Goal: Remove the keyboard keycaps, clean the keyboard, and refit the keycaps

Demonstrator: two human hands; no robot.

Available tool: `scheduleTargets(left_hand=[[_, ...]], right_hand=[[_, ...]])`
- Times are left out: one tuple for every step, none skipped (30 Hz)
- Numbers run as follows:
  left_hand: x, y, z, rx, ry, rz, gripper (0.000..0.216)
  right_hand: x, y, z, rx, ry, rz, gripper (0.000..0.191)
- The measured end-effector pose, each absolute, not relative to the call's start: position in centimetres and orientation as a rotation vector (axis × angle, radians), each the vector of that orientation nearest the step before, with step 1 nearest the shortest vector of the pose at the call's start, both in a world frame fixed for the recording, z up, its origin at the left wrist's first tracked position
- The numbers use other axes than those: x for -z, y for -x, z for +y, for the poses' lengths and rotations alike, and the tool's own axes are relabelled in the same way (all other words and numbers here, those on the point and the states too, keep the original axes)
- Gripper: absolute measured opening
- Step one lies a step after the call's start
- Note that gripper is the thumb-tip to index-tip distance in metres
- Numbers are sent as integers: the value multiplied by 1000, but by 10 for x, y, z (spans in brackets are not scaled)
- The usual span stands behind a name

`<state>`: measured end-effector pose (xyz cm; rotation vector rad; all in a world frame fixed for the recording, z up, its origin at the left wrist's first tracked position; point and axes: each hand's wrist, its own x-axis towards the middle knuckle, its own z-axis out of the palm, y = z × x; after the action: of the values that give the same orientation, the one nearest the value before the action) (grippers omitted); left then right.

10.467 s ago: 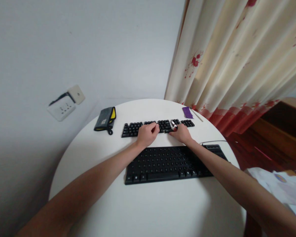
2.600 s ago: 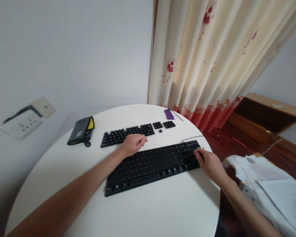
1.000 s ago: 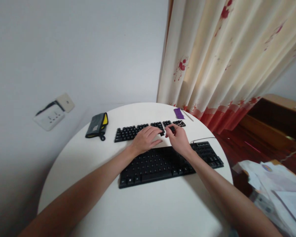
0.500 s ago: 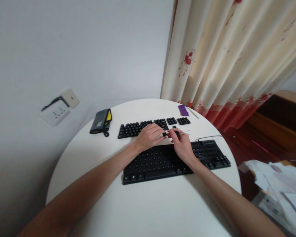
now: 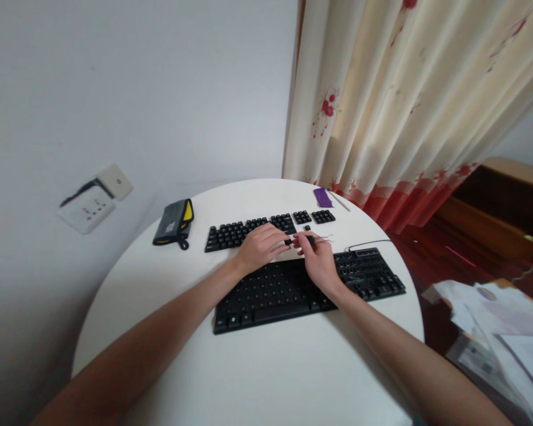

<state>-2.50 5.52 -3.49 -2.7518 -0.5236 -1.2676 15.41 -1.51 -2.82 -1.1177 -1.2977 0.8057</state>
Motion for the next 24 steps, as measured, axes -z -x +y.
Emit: scheduleTargets(left_hand=[[35,25,55,1271,2755,-522,20],[35,25,55,1273,2760,-521,20],[35,25,55,1276,2763,-522,20],[35,24,55,1282,2763,-523,20],[35,24,56,1284,2766,-524,20],[35,24,56,1287,2766,-520,20],[35,25,56,1288,2767,-515,20],[35,25,56,1289,2768,-510,20],[36,25,56,1291,2768,-505,20],[36,25,57,1292,2768,-501,20],[36,25,57,1294,2767,-498,20],[37,25,57,1301,2765,-497,20],[37,25,57,1310,2765,-499,20],[36,25,57,1323,2767,-501,19],[36,25,57,1338,2773,-501,19],[35,25,56,1358,2778,-499,18],[34,24,56,1384,2782,-494,16],[33,24,55,1413,2783,-484,15],[32,24,54,1439,2783,-470,14],[31,23,52,1465,2781,-455,14],[31,23,51,1485,2778,-444,14],[30,22,50,1497,2778,-439,14],[29,21,49,1502,2779,-437,15],[28,21,48,1503,2783,-437,16]], right_hand=[[29,-154,-15,-805,1118,-1294,33],[29,-154,-15,-804,1115,-1292,33],[30,-154,-15,-805,1111,-1291,33],[30,-154,-15,-808,1107,-1291,34],[30,-154,-14,-813,1105,-1291,34],[30,-154,-14,-818,1105,-1291,34],[30,-154,-14,-818,1109,-1290,34],[30,-154,-13,-815,1115,-1290,34],[30,-154,-13,-808,1121,-1292,34],[30,-154,-13,-800,1125,-1295,33],[30,-154,-13,-793,1126,-1296,33],[30,-154,-13,-789,1126,-1296,33],[31,-154,-12,-788,1125,-1295,33],[31,-154,-12,-787,1124,-1289,33],[31,-154,-12,-787,1126,-1282,33],[30,-154,-12,-788,1129,-1271,33],[30,-154,-13,-791,1134,-1256,33],[30,-154,-13,-798,1138,-1238,34],[29,-154,-13,-806,1142,-1220,34],[29,-155,-13,-810,1145,-1203,34],[29,-155,-13,-812,1144,-1190,33],[28,-155,-13,-810,1140,-1185,33],[28,-156,-13,-813,1130,-1188,32],[28,-156,-13,-820,1116,-1195,32]])
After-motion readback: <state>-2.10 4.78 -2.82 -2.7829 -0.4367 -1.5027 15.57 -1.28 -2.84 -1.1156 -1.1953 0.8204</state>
